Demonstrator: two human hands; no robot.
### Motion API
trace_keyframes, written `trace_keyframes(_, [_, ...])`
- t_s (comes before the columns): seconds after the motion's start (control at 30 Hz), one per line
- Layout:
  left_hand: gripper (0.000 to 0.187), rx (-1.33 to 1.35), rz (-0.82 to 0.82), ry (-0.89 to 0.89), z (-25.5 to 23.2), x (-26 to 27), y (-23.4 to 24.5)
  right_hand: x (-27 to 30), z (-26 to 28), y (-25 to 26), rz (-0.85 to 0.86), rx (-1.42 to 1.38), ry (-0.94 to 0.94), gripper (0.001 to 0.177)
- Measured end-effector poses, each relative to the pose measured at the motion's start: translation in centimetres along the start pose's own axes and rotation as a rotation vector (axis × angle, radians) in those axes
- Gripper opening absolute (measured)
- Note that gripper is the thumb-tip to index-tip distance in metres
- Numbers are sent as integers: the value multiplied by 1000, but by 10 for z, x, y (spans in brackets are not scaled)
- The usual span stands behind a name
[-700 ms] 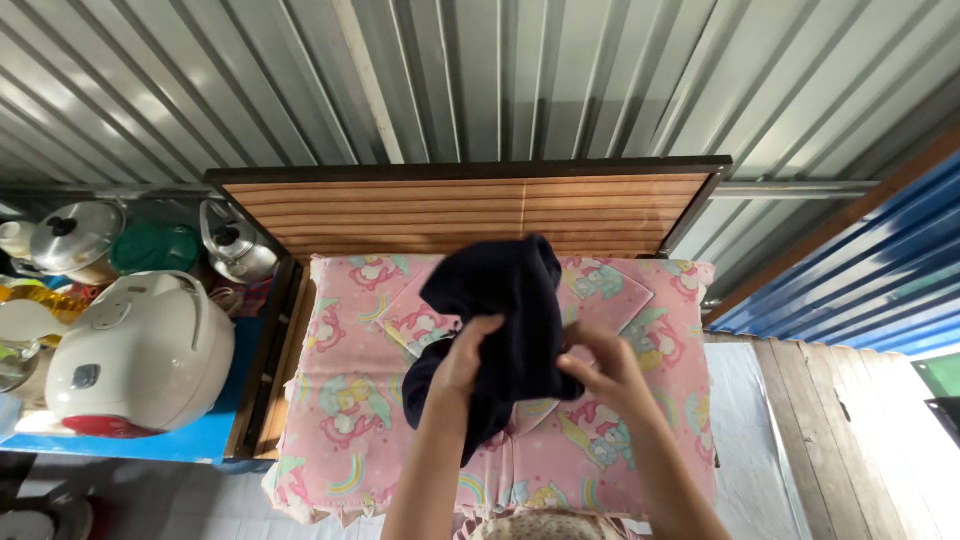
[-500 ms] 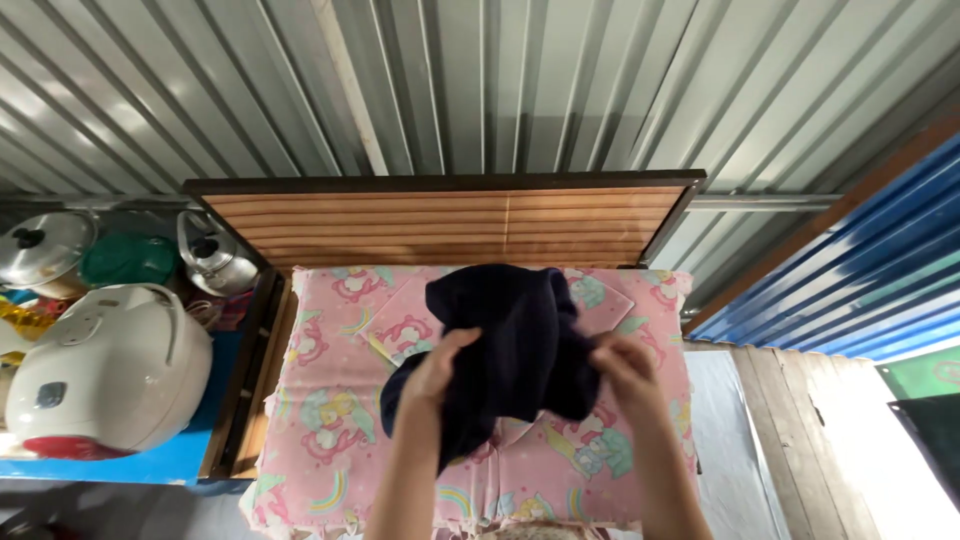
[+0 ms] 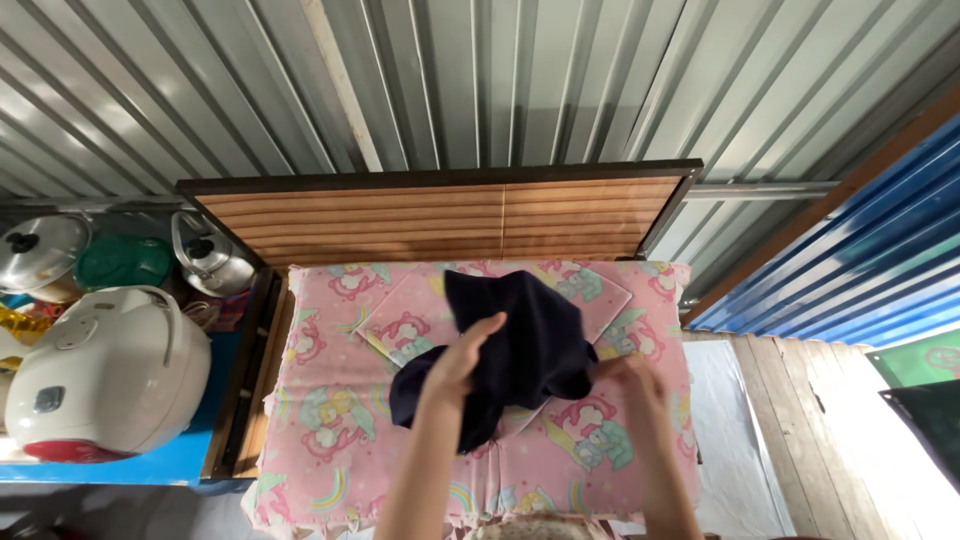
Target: Folding a pair of dark shorts on a pink pillow and placing them on a pile of laundry.
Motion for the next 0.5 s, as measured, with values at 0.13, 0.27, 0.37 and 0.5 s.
trace_keyframes(0.13, [65, -69, 33, 54, 25, -21, -1, 0, -101, 11, 77, 1, -153, 25])
trace_keyframes(0.27, [74, -880, 212, -27, 18, -3, -22, -19, -91, 2, -42, -200, -333, 39])
trace_keyframes(0.37, [69, -1107, 111, -132, -14, 38, -59, -24, -76, 5, -52, -242, -258, 42])
trace_keyframes(0.5, [57, -932, 105, -258, -27, 43, -27, -26, -14, -7, 150, 643, 329, 47])
Point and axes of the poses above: each hand's wrist, its own x-axis away from the middle knuckle, its own y-axis out of the back of the hand, z = x × y, the point moved 1 cm from there along -x, towards the middle knuckle, and after that the axes turned 9 degrees about z, right-handed, at the moved point
